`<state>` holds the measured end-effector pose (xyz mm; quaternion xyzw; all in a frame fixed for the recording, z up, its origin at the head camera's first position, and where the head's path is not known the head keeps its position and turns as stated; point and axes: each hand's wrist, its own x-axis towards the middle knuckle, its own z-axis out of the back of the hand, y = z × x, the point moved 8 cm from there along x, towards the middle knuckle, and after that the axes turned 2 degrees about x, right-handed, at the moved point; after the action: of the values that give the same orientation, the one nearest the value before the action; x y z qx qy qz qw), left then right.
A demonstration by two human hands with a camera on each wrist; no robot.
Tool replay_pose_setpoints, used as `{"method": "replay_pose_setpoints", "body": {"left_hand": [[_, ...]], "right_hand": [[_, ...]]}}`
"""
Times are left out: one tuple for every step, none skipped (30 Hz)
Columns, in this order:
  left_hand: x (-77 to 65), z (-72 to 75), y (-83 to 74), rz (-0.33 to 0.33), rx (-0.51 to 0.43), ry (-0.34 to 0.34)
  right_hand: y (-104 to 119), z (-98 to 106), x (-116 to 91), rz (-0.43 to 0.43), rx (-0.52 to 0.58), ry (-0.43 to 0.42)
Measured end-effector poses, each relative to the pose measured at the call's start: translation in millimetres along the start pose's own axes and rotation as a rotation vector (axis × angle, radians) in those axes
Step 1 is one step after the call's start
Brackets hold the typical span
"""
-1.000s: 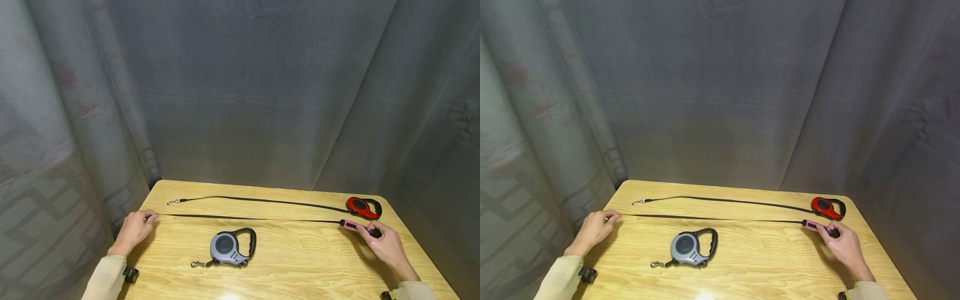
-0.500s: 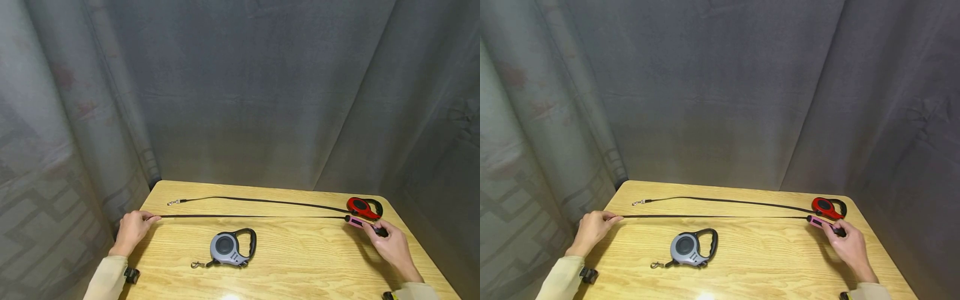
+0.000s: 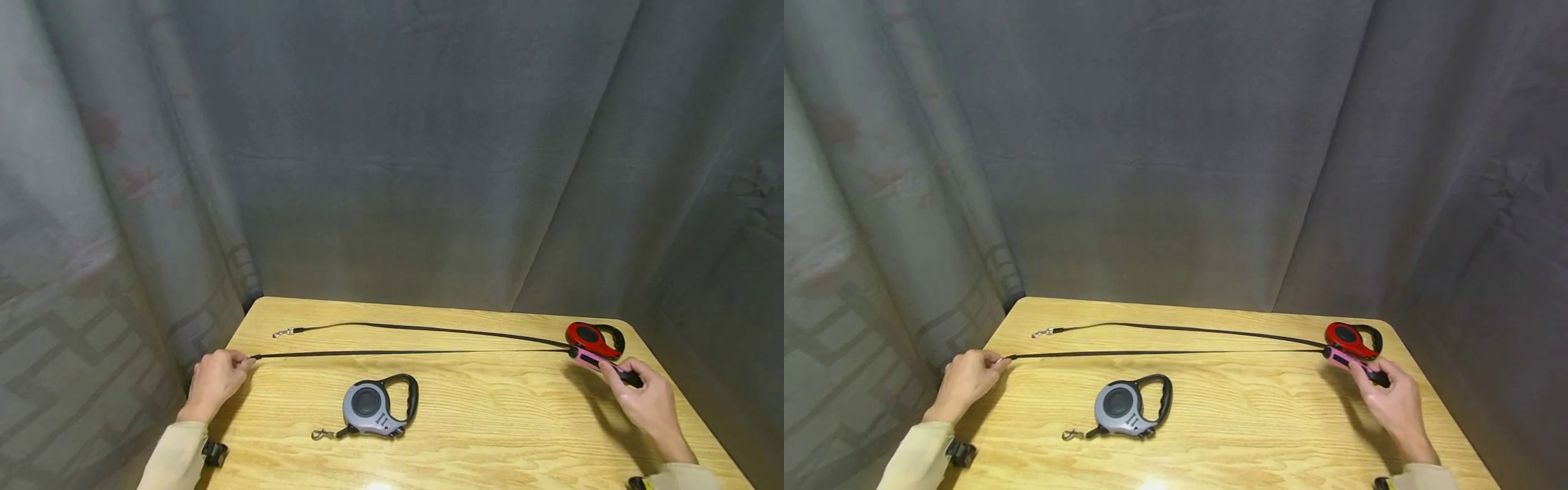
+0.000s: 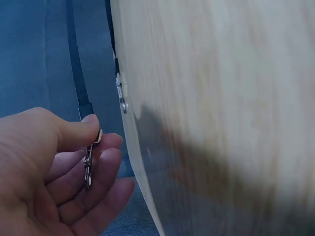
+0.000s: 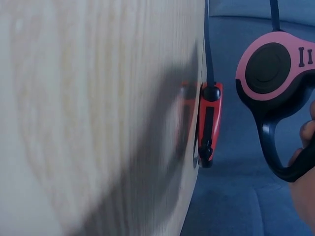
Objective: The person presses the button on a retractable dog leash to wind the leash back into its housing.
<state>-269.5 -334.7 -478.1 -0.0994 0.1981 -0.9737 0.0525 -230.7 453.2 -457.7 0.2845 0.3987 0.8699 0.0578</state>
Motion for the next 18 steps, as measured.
{"method": "replay_pose_setpoints", "body": {"left_hand": [[-0.4, 0.3, 0.5, -0.001, -0.001, -0.004], [-0.6, 0.2, 0.7, -0.008, -0.002, -0.004], [-0.8, 0.2, 0.6, -0.017, -0.007, -0.002], [-1.3, 0.4, 0.1, -0.029, -0.012, -0.001], [-1.5, 0.3, -0.6, -0.041, -0.013, 0.003], [-1.6, 0.2, -1.0, -0.049, -0.014, 0.008], [-1.9, 0.2, -1.4, -0.056, -0.015, 0.011], [-2.0, 0.2, -1.7, -0.059, -0.016, 0.014], [-2.3, 0.4, -2.5, -0.063, -0.016, 0.015], [-2.6, 1.2, -3.9, -0.07, -0.018, 0.011], [-2.6, 2.0, -5.3, -0.074, -0.019, 0.005], [-2.5, 2.7, -6.5, -0.075, -0.024, -0.002], [-2.4, 3.7, -8.3, -0.08, -0.028, -0.013], [-2.1, 4.5, -10.1, -0.083, -0.032, -0.019], [-1.5, 5.8, -12.2, -0.089, -0.036, -0.031], [-1.0, 6.7, -13.9, -0.09, -0.04, -0.043], [-0.3, 7.0, -15.0, -0.088, -0.044, -0.049], [0.3, 7.1, -15.7, -0.083, -0.048, -0.055]], "right_hand": [[-0.1, 0.9, 0.1, 0.006, 0.003, 0.0], [-0.3, 1.5, 0.1, 0.01, 0.008, 0.002], [-0.7, 1.9, -0.2, 0.014, 0.011, 0.006], [-1.0, 2.5, -0.4, 0.015, 0.011, 0.008], [-1.4, 3.0, -0.6, 0.016, 0.009, 0.011], [-1.6, 3.4, -0.8, 0.017, 0.009, 0.013], [-1.8, 3.6, -1.1, 0.014, 0.01, 0.018], [-1.5, 3.8, -1.3, 0.012, 0.011, 0.021], [-0.9, 3.9, -1.6, 0.009, 0.012, 0.024], [0.3, 3.7, -1.5, 0.01, 0.009, 0.028], [1.8, 3.1, -1.3, 0.013, 0.006, 0.035], [3.7, 2.2, -1.0, 0.016, 0.003, 0.044], [5.7, 1.0, -0.8, 0.018, -0.001, 0.053], [7.9, -0.4, -0.4, 0.022, 0.0, 0.062], [9.7, -1.9, 0.1, 0.022, 0.003, 0.072], [11.2, -3.3, 0.6, 0.022, 0.006, 0.082], [12.3, -4.5, 1.1, 0.021, 0.009, 0.089], [12.9, -5.6, 1.5, 0.017, 0.013, 0.095]]}}
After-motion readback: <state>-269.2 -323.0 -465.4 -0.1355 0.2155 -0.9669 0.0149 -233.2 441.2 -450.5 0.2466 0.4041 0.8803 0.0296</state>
